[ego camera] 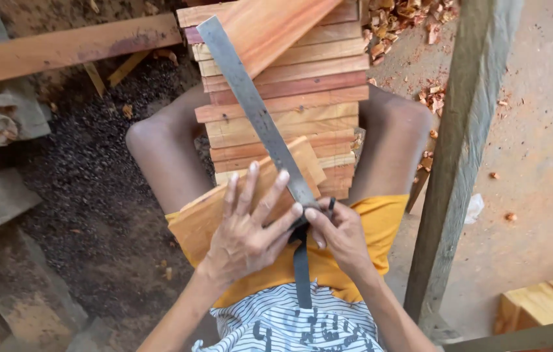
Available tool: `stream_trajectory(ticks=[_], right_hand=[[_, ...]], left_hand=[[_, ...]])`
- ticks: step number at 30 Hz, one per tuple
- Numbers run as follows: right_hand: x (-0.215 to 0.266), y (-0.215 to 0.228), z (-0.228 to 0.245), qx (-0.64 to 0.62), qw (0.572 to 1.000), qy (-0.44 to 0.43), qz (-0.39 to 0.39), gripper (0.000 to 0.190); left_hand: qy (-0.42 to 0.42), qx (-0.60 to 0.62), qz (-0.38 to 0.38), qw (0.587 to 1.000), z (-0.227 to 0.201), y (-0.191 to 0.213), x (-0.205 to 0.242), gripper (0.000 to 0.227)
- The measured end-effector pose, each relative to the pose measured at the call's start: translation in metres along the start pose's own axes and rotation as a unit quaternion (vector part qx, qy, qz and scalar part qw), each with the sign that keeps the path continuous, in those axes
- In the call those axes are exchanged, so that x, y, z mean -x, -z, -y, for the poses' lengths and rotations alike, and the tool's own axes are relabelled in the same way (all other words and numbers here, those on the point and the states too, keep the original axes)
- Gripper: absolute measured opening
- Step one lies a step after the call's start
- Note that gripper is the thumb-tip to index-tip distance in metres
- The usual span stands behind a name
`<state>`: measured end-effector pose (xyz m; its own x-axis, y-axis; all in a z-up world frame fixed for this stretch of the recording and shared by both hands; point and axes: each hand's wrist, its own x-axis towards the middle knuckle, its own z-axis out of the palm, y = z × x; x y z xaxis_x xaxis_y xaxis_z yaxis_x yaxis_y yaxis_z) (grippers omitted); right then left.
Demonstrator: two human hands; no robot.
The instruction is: Using a try square and a pen to mark lines on small wooden blocks.
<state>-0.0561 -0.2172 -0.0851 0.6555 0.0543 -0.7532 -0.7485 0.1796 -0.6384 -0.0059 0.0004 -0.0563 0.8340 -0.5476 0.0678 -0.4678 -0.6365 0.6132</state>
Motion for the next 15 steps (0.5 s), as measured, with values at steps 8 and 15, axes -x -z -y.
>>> stream_trajectory(ticks=[8, 15], right_hand=[[0.006, 0.014, 0.002, 0.025, 0.999, -0.040, 0.015, 0.019], [0.006, 0.023, -0.005, -0.010, 0.998, -0.068, 0.006, 0.020]], left_hand=[[0.020, 0.045, 0.027, 0.998, 0.005, -0.003, 0.006, 0.038], [0.025, 0.054, 0.039, 0.997, 0.006, -0.004, 0.008, 0.041]])
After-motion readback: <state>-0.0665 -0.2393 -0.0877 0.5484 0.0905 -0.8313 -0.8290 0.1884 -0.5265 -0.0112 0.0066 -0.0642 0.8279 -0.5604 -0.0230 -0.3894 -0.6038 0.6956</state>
